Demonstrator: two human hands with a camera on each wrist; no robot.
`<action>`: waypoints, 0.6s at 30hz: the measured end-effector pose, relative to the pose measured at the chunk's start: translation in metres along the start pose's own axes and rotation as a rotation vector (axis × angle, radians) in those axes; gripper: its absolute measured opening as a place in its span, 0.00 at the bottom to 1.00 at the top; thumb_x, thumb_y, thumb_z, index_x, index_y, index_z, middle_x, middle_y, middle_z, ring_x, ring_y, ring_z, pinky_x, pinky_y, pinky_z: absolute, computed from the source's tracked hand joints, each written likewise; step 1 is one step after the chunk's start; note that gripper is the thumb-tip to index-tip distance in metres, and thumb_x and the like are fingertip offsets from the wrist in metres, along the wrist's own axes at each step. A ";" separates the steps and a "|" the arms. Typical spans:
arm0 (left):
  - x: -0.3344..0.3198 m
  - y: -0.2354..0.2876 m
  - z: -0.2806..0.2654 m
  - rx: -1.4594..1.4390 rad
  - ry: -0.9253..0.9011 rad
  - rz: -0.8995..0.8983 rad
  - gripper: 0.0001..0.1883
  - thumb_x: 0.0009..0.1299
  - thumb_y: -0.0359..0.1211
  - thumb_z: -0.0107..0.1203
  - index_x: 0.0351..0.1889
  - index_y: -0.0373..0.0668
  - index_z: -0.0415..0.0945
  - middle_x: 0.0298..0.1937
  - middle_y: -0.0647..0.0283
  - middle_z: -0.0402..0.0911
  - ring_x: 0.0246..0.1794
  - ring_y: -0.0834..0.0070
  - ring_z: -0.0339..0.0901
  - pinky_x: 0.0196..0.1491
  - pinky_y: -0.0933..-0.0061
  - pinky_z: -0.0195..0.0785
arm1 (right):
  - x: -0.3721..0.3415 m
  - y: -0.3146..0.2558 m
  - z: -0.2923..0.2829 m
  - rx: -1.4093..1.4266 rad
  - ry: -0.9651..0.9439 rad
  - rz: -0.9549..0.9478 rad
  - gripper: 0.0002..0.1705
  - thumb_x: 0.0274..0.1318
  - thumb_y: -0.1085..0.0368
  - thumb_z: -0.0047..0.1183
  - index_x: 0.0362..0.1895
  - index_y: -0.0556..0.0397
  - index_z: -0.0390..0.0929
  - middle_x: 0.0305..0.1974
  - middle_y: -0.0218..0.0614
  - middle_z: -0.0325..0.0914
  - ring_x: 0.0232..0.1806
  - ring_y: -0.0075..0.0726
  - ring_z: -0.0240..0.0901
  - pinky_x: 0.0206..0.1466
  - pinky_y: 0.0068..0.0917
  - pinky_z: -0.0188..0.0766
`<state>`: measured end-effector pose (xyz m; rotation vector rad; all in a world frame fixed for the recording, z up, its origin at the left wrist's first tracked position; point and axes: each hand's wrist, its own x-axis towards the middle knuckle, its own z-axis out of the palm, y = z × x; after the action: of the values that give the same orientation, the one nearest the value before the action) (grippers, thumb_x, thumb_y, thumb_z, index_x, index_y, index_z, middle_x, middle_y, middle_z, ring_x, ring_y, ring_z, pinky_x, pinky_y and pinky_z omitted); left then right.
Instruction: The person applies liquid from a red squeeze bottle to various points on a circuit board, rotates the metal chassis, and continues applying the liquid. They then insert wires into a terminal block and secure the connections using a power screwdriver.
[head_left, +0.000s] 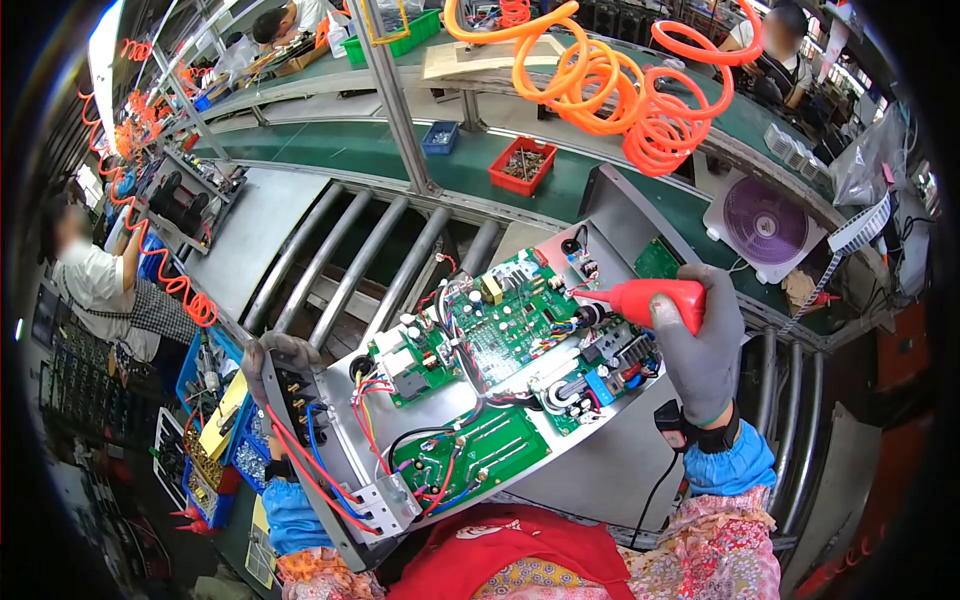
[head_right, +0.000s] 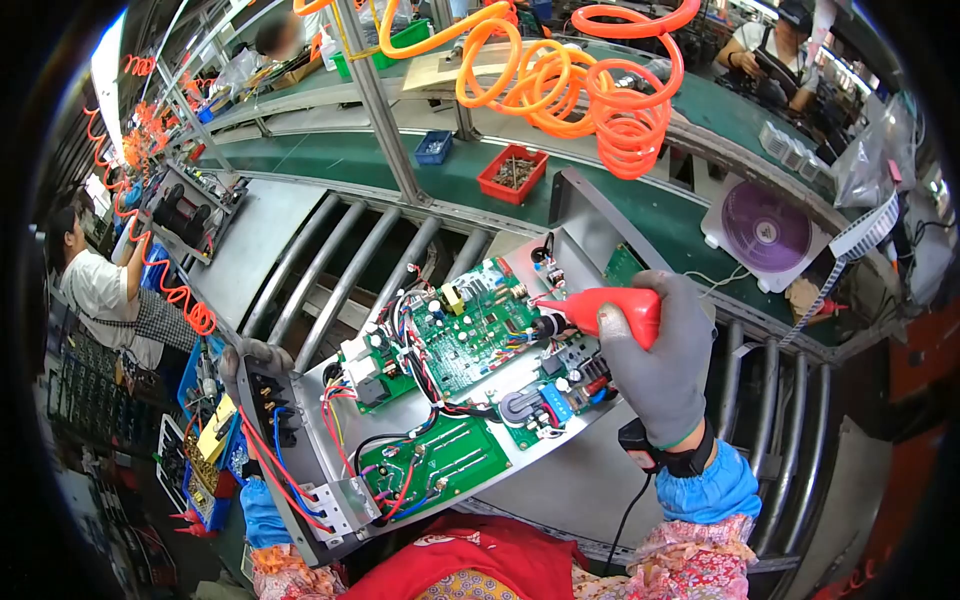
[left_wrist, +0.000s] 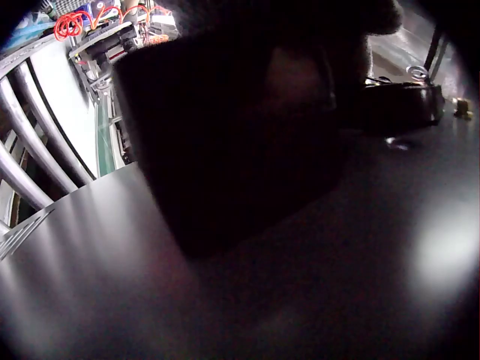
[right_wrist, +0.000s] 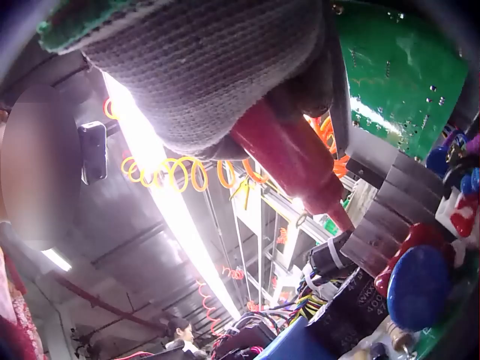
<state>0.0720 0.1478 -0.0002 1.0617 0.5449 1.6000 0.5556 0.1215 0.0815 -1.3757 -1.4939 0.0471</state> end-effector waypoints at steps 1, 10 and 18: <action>0.000 0.000 -0.002 0.011 -0.002 -0.004 0.28 0.78 0.52 0.43 0.33 0.33 0.77 0.22 0.53 0.75 0.30 0.56 0.76 0.37 0.59 0.70 | 0.000 0.000 0.000 0.012 0.000 0.007 0.18 0.47 0.66 0.63 0.42 0.58 0.75 0.33 0.44 0.76 0.32 0.43 0.76 0.38 0.34 0.72; 0.000 0.001 -0.003 0.012 -0.029 -0.043 0.29 0.77 0.53 0.44 0.35 0.33 0.78 0.22 0.53 0.76 0.32 0.56 0.78 0.39 0.60 0.72 | 0.000 -0.002 0.000 0.006 -0.012 0.018 0.17 0.48 0.66 0.63 0.42 0.57 0.74 0.34 0.44 0.76 0.32 0.43 0.76 0.38 0.35 0.72; 0.001 -0.002 -0.008 0.077 -0.008 0.014 0.31 0.78 0.54 0.41 0.35 0.32 0.78 0.22 0.53 0.75 0.29 0.56 0.75 0.34 0.57 0.70 | -0.001 -0.005 0.002 -0.075 0.003 -0.047 0.17 0.48 0.64 0.63 0.42 0.56 0.75 0.33 0.45 0.76 0.32 0.46 0.76 0.37 0.36 0.72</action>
<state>0.0665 0.1505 -0.0058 1.1316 0.5989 1.5973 0.5508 0.1203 0.0829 -1.3991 -1.5385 -0.0405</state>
